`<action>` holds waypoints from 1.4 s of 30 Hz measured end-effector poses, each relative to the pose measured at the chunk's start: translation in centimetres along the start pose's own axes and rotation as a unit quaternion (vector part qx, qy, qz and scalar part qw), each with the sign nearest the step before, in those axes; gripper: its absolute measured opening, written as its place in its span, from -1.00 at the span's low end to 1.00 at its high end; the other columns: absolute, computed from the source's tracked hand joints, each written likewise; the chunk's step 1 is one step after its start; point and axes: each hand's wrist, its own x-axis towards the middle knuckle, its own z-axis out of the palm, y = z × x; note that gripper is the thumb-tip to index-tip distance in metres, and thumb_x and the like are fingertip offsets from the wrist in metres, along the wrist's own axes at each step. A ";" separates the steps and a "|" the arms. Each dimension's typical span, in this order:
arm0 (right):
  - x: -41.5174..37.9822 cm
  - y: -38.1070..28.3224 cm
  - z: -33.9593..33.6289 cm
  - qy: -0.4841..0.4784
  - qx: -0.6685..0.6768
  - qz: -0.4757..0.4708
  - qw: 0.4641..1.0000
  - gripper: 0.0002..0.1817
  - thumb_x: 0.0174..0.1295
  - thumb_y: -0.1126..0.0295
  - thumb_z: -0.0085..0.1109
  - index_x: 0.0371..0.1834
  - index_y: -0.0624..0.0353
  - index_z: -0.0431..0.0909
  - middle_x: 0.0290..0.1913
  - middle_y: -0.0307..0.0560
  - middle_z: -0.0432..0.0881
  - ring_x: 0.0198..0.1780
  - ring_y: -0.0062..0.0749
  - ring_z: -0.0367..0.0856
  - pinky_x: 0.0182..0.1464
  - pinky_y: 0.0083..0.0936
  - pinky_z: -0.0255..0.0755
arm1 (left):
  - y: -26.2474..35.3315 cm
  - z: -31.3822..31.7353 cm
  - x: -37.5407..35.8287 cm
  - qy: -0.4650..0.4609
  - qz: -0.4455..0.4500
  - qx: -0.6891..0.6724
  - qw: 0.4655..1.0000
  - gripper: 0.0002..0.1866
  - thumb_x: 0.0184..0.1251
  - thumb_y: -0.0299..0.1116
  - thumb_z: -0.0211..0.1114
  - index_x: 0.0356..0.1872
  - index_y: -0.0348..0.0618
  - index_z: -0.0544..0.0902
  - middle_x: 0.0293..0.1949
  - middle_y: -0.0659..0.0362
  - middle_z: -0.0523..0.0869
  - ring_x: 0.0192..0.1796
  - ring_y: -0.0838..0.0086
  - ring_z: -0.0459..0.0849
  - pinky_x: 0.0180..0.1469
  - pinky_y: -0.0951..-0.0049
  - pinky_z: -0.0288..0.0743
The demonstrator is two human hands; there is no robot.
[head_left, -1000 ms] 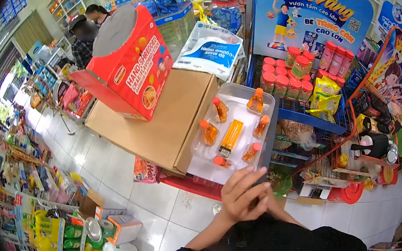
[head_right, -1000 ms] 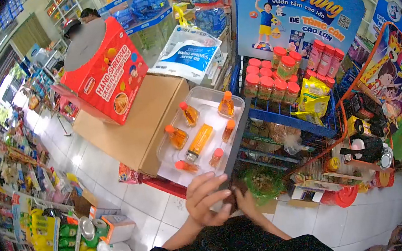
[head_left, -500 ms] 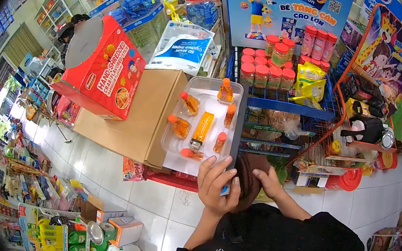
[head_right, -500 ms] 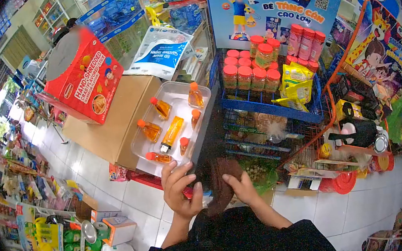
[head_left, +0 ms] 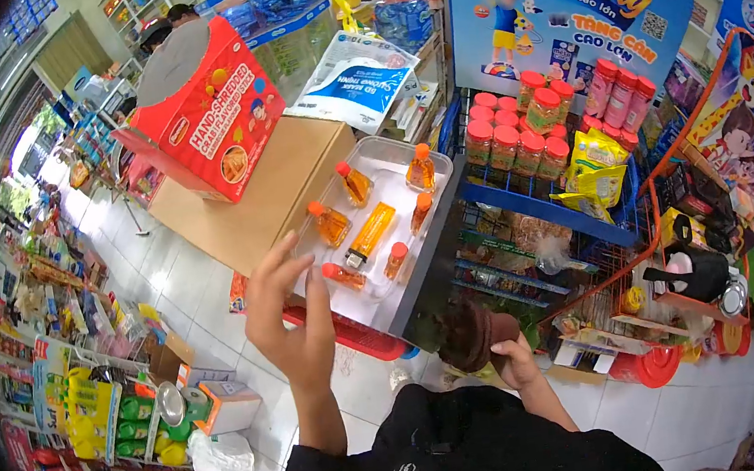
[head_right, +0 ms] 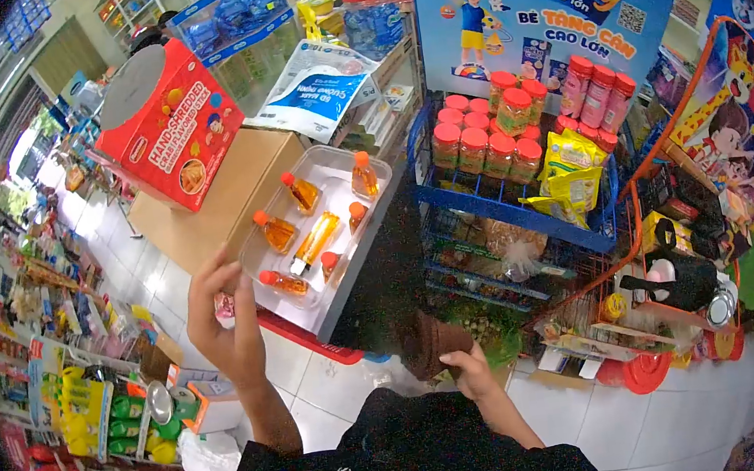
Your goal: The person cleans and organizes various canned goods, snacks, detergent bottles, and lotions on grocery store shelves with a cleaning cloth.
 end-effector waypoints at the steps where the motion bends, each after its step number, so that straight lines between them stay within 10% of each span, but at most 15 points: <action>1: -0.2 -0.3 -0.2 0.001 0.001 0.004 1.000 -0.48 -0.13 0.49 0.05 0.03 0.26 0.31 -0.03 -0.08 0.44 0.04 -0.27 0.39 0.12 -0.33 0.20 | -0.7 0.1 0.0 -0.016 -0.005 -0.012 1.000 -0.85 -0.07 -0.65 0.19 -0.40 -0.26 0.58 -0.24 0.03 0.63 -0.28 0.41 0.60 -0.32 0.51 0.41; 6: -0.2 -1.5 -1.7 0.011 -0.010 -0.017 1.000 -0.47 -0.10 0.51 0.03 0.06 0.24 0.28 0.02 -0.08 0.41 0.09 -0.25 0.35 0.17 -0.31 0.17 | -0.2 2.2 3.7 -0.231 0.017 0.087 0.969 -0.86 -0.06 -0.47 0.25 -0.40 -0.23 0.61 -0.41 0.06 0.65 -0.31 0.30 0.63 -0.29 0.43 0.46; 12: -0.9 -2.9 -3.2 0.000 -0.039 -0.008 0.999 -0.47 -0.07 0.48 0.06 0.07 0.24 0.26 0.03 -0.09 0.40 0.10 -0.26 0.35 0.16 -0.33 0.17 | -0.2 6.2 6.7 -0.463 0.072 0.393 0.791 -0.87 -0.21 -0.44 0.29 -0.52 -0.16 0.63 -0.51 0.01 0.62 -0.38 0.20 0.61 -0.31 0.28 0.46; 27: -1.0 -0.7 -9.1 0.054 0.001 -0.019 0.998 -0.52 0.01 0.42 -0.01 0.06 0.30 0.28 -0.01 0.01 0.44 0.03 -0.21 0.43 0.10 -0.32 0.28 | -1.2 6.7 7.7 -0.347 0.063 0.303 0.885 -0.86 -0.17 -0.41 0.28 -0.50 -0.19 0.64 -0.49 0.06 0.64 -0.37 0.26 0.62 -0.30 0.31 0.47; 42: -1.4 -0.8 -10.1 0.058 -0.007 -0.009 0.998 -0.55 0.05 0.44 0.00 0.07 0.23 0.26 0.02 -0.10 0.41 0.07 -0.29 0.37 0.13 -0.37 0.20 | -2.4 9.5 9.5 -0.304 0.116 0.432 0.841 -0.86 -0.17 -0.43 0.26 -0.48 -0.16 0.63 -0.43 -0.01 0.62 -0.29 0.19 0.61 -0.30 0.24 0.48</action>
